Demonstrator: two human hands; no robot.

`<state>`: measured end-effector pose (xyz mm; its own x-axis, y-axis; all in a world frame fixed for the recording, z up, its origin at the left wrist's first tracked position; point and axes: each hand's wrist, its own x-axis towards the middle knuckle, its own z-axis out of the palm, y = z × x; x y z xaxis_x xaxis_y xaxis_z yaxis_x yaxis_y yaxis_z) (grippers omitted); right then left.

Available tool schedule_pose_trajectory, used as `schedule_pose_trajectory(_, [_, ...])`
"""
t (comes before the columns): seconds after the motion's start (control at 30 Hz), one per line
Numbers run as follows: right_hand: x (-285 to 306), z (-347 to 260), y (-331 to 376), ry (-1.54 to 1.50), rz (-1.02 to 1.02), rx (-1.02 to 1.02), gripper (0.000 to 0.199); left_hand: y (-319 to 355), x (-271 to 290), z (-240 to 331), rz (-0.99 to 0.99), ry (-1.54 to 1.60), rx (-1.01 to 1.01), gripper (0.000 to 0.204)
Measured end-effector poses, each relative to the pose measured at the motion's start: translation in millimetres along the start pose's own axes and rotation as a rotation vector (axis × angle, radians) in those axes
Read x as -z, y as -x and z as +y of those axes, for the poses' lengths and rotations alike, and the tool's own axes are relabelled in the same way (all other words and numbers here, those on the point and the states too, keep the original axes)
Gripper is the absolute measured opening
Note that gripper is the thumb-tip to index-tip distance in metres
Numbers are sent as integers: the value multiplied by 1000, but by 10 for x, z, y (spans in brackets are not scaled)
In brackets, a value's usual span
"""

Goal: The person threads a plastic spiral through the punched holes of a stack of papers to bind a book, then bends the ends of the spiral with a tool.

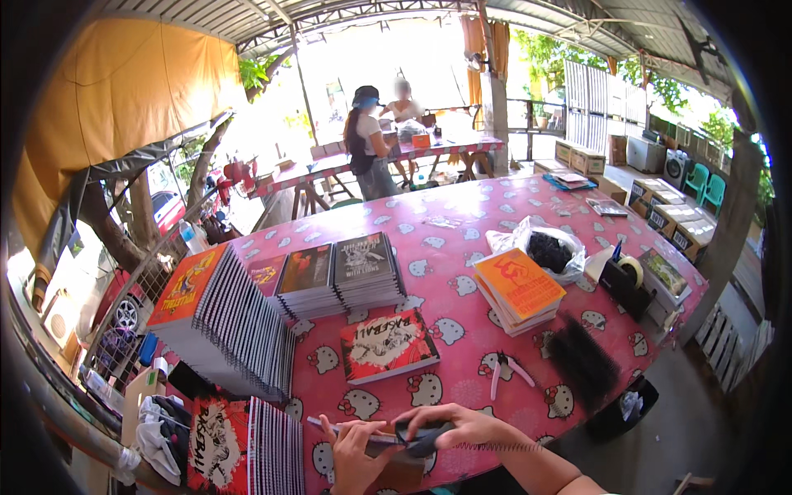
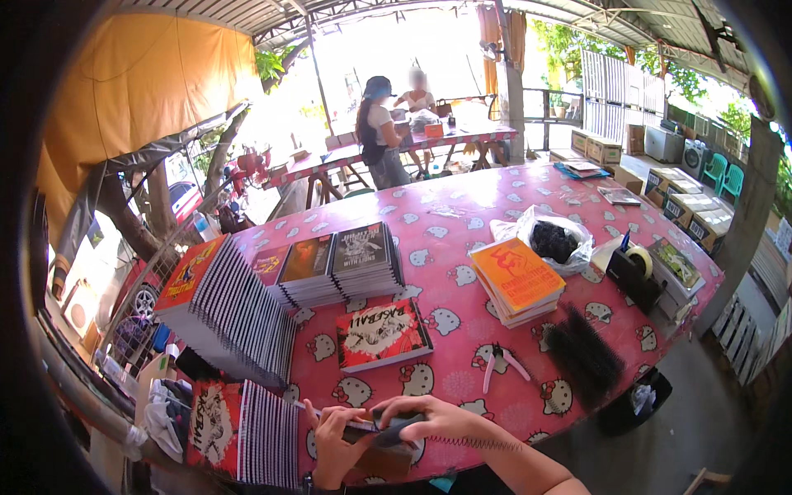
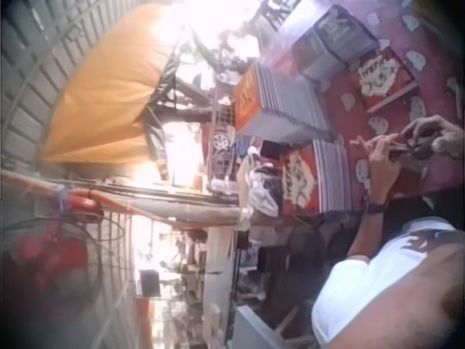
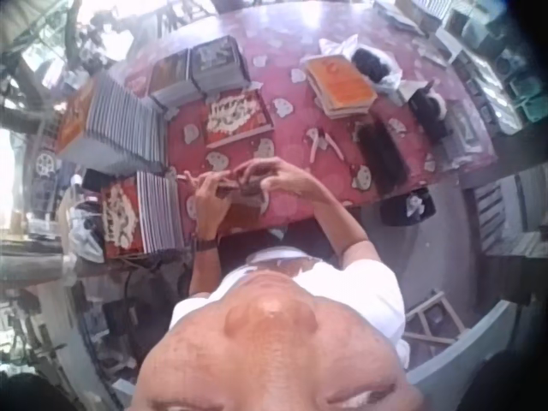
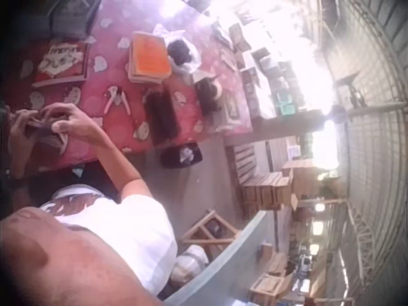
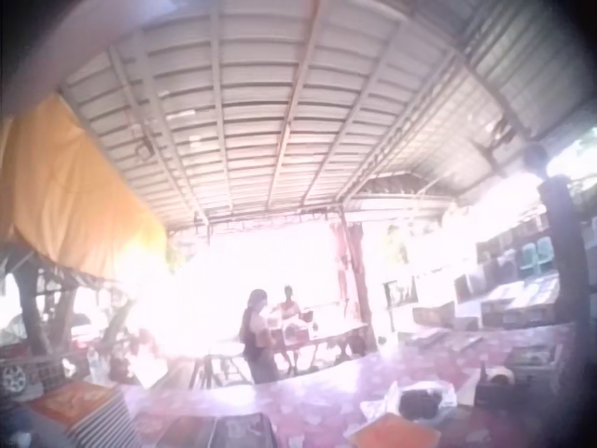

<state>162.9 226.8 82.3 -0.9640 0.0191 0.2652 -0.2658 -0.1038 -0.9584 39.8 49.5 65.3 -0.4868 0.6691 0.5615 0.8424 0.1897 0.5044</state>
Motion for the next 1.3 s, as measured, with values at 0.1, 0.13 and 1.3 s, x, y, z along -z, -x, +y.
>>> schedule_pose_trajectory(0.1, [210,277,-70,815,149,-266,46,6,-1,4,-40,23,-13,42])
schedule_pose_trajectory(0.13, [264,217,-119,1042,177,-288,46,37,28,-5,-16,20,-14,42])
schedule_pose_trajectory(1.3, [-146,347,-591,430,-114,-3,53,13,234,-369,-4,-14,78,54])
